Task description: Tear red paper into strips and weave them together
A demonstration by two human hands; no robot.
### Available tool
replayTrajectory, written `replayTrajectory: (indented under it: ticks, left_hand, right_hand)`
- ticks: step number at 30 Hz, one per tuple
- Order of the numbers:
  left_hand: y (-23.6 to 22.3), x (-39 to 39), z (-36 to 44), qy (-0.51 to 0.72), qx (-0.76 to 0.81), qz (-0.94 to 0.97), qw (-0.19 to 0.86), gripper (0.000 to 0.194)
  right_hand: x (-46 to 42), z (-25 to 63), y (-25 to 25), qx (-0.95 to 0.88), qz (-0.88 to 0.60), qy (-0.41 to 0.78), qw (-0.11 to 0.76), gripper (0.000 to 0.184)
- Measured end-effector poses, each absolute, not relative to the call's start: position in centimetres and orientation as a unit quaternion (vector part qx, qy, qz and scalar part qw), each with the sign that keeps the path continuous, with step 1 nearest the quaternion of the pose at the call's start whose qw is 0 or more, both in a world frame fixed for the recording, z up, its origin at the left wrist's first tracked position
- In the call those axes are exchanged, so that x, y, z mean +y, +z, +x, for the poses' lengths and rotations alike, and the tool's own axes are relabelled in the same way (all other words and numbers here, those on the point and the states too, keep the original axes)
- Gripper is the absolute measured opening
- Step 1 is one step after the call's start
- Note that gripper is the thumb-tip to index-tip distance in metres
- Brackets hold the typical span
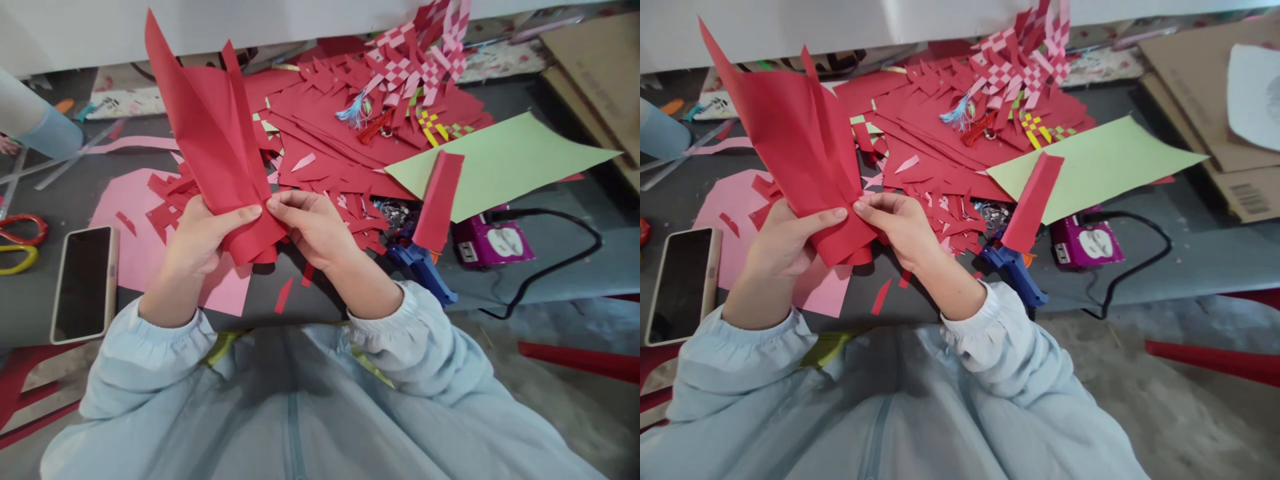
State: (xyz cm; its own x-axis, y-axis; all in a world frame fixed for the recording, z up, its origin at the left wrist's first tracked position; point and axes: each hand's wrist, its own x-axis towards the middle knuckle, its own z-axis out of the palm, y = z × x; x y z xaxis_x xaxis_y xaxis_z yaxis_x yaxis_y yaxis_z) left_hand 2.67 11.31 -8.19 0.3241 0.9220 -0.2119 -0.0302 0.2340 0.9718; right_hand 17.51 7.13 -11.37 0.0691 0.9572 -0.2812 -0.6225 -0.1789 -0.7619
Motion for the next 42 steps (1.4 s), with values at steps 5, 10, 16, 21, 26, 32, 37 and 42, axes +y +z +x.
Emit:
replayTrajectory:
  ticks: [5,10,16,21,26,32,37,42]
  left_hand:
    - [-8.16,11.14,2.74,0.382,0.451,0.503,0.631,0.025]
    - [-8.21,11.11,2.82,0.389,0.457,0.493,0.629,0.028]
    - [-8.1,11.26,2.84,0.39,0.461,0.49,0.628,0.028]
    - [-8.03,11.32,2.69,0.408,0.445,0.492,0.627,0.028]
    - [-8.08,11.21,2.58,0.373,0.45,0.502,0.637,0.032]
    - [-8.18,11.31,2.65,0.379,0.447,0.506,0.633,0.033]
    - [-8.0,11.31,2.73,0.383,0.453,0.496,0.634,0.035]
    - [-7.94,11.2,2.4,0.372,0.452,0.517,0.625,0.034]
  right_hand:
    - [7.11,17.3,-11.44,-0.213,-0.394,0.654,0.609,0.031]
    - [7.15,17.23,-11.54,-0.207,-0.374,0.675,0.601,0.033]
    - [7.0,17.6,-11.34,-0.217,-0.388,0.665,0.6,0.03]
    - [6.9,17.81,-11.48,-0.24,-0.413,0.65,0.591,0.029]
    - [6.98,17.57,-11.42,-0.231,-0.418,0.628,0.614,0.03]
    - [6.96,17.55,-11.23,-0.237,-0.42,0.633,0.605,0.029]
    - [6.94,17.56,-11.3,-0.224,-0.407,0.646,0.606,0.026]
    - [6.99,17.41,-11.46,-0.212,-0.381,0.664,0.608,0.028]
